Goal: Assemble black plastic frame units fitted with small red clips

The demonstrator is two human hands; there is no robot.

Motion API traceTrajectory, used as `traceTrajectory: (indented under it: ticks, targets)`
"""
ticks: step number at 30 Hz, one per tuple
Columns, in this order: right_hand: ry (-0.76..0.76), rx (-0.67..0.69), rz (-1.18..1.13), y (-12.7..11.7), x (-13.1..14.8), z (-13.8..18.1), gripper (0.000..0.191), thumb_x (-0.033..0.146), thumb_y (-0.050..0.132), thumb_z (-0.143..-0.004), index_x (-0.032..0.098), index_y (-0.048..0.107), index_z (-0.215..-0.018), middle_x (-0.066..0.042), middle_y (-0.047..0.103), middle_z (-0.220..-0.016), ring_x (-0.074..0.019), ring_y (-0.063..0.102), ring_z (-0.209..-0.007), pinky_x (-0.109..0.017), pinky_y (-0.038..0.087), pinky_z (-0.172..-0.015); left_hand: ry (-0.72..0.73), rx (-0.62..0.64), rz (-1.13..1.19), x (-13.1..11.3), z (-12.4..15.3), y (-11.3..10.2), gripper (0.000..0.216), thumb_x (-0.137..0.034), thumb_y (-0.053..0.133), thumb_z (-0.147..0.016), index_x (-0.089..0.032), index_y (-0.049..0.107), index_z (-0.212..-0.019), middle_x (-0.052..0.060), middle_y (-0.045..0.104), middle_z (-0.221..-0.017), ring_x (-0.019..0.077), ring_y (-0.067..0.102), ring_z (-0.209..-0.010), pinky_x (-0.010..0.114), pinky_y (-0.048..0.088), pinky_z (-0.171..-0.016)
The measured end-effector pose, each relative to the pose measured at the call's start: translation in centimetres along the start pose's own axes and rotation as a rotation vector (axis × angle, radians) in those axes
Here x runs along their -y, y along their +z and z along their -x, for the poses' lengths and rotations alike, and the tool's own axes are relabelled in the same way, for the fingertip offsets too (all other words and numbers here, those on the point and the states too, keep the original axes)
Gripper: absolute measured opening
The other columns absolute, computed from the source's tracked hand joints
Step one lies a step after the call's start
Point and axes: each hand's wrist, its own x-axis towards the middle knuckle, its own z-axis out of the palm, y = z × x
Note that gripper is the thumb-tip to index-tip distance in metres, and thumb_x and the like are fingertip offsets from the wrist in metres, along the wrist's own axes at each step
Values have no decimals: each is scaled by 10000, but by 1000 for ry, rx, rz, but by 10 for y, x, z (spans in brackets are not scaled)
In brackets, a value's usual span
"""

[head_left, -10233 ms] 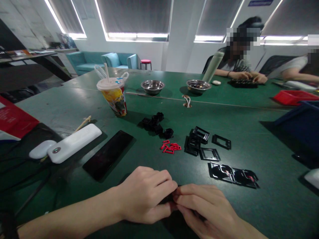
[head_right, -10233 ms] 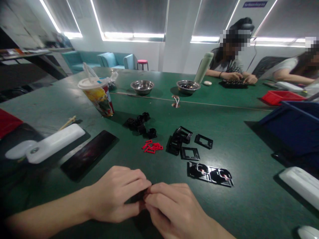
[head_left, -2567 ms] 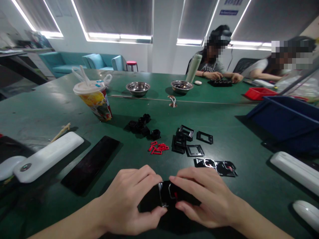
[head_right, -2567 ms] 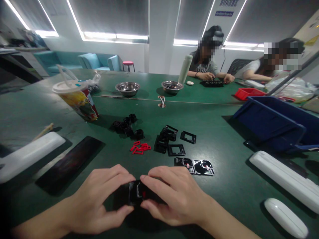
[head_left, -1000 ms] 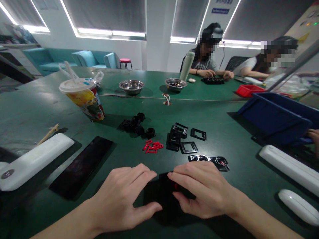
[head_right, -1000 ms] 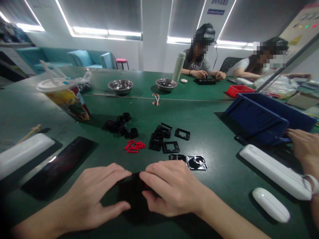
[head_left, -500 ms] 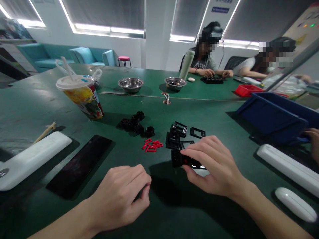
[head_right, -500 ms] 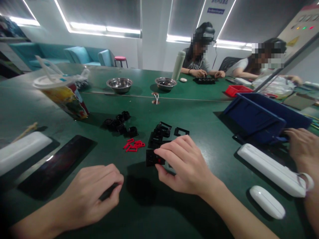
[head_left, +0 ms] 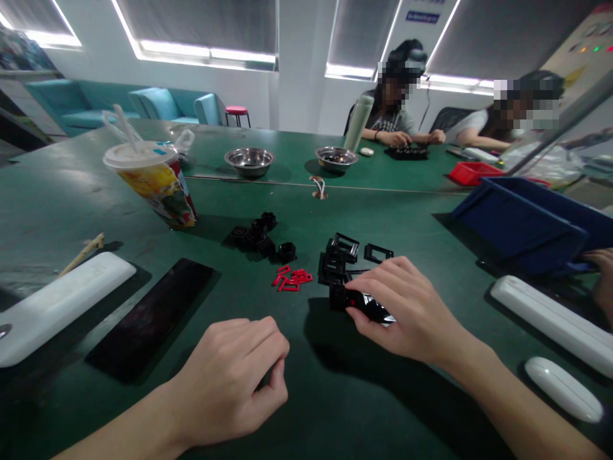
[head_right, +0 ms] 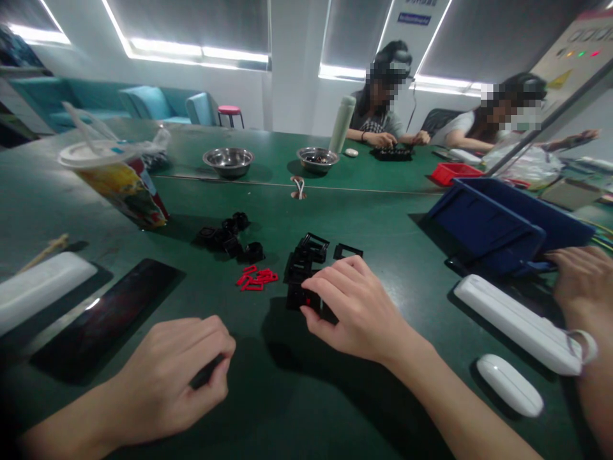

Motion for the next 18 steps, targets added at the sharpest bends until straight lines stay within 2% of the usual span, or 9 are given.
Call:
traceTrajectory:
  ticks: [18]
  targets:
    - [52, 131, -36, 0, -2, 1, 134, 246, 654, -1004, 183, 681, -1119, -76, 761, -973, -236, 668, -859, -418, 437, -837, 3, 4, 8, -1, 0, -1, 124, -96, 528, -920, -209, 548, -876, -7, 542, -794, 169, 455, -649, 337, 299, -594]
